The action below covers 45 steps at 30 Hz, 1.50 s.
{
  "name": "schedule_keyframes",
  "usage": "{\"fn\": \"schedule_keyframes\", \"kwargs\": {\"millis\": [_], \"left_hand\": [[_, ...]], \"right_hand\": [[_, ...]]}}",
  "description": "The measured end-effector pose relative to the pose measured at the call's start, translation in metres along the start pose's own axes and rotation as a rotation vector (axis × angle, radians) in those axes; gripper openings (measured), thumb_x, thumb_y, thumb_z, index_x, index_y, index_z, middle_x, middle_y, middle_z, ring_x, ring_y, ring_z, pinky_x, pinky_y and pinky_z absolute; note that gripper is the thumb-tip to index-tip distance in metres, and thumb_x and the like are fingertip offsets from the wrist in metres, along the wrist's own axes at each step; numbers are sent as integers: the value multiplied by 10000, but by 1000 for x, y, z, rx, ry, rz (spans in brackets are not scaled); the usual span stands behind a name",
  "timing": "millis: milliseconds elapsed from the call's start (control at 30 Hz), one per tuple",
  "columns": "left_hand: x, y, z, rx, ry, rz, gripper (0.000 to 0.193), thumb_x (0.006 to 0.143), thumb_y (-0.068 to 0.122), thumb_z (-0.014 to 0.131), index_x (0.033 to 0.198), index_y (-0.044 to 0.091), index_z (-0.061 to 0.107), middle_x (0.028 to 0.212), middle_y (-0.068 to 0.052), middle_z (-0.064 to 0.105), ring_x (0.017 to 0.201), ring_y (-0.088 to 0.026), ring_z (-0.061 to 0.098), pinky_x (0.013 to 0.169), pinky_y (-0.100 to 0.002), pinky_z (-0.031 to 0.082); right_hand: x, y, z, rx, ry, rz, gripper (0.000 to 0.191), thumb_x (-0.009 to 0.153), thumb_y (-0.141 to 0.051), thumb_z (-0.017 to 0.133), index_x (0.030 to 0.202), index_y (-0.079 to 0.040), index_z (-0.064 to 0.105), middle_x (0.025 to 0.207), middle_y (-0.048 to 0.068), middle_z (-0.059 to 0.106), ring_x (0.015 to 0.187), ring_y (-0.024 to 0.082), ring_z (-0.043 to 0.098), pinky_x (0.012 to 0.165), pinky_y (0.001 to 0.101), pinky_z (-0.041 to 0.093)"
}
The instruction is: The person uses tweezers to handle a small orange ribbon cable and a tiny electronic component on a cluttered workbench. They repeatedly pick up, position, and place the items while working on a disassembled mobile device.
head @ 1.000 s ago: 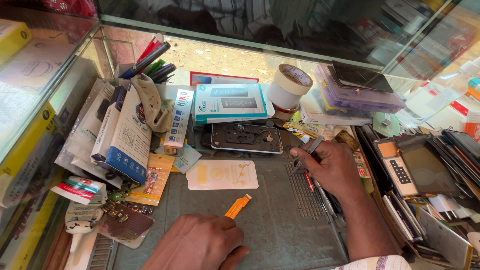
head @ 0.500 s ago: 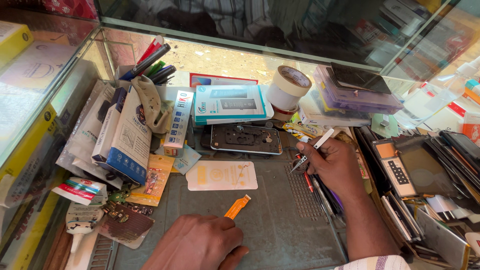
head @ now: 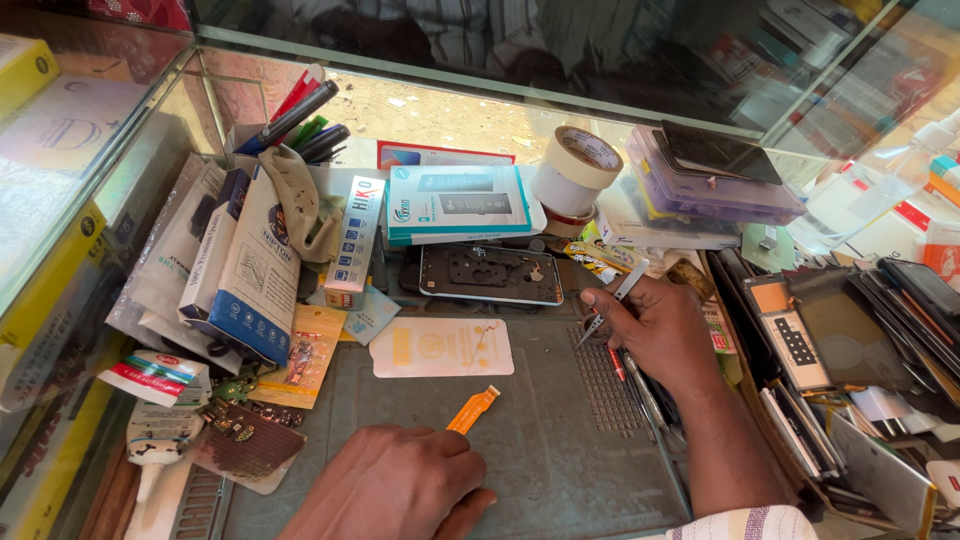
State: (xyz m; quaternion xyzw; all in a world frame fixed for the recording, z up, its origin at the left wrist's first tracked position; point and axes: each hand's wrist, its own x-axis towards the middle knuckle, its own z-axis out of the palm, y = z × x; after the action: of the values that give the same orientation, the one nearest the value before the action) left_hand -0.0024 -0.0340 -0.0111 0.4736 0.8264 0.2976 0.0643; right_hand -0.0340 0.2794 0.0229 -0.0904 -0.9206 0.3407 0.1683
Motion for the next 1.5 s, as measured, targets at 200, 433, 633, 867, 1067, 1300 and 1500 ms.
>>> {"fn": "schedule_keyframes", "kwargs": {"millis": [200,433,633,867,1067,1300,1500], "left_hand": [[-1,1,-1,6,9,5,279,862,289,757,734,69,640,778,-109,688,780,-359,699,691,-516,545],[-1,0,0,-5,35,31,273,855,278,757,729,67,639,767,-112,683,771,-360,696,688,-514,547],[0,1,-1,-5,10,1,276,858,282,756,727,67,642,774,-109,687,776,-355,698,693,-512,548],[0,3,-2,-7,2,-2,266,860,277,754,736,67,648,782,-112,690,787,-358,700,701,-511,549],[0,3,-3,-14,-25,-20,274,868,280,750,739,63,644,779,-109,689,793,-353,702,702,-508,550],[0,4,-4,-1,-18,-22,281,868,284,751,731,64,641,777,-110,687,789,-353,700,699,-509,549],[0,4,-4,0,-15,-9,266,867,274,751,739,66,645,782,-110,689,786,-354,699,694,-507,549]], "right_hand": [[-2,-2,-2,-7,30,-15,250,887,-288,776,920,-40,797,589,43,695,473,99,635,461,290,489],[-2,0,-2,16,29,-19,249,884,-287,780,923,-41,794,602,35,699,477,100,624,461,288,488],[0,4,-1,-23,-7,-26,254,891,-295,769,900,-43,798,599,49,708,465,110,637,459,294,490],[-1,3,-2,-68,-14,-47,258,889,-310,763,904,-55,795,580,54,697,471,116,664,464,297,500],[-3,-1,-4,-127,10,-59,247,872,-319,778,906,-75,798,555,67,688,461,118,667,463,308,492],[-3,0,-5,-125,13,-68,244,867,-310,786,896,-69,803,548,66,685,449,122,643,462,309,482],[-4,0,-5,-14,26,-34,250,873,-294,783,894,-46,798,576,47,699,470,96,636,454,288,484]]}}
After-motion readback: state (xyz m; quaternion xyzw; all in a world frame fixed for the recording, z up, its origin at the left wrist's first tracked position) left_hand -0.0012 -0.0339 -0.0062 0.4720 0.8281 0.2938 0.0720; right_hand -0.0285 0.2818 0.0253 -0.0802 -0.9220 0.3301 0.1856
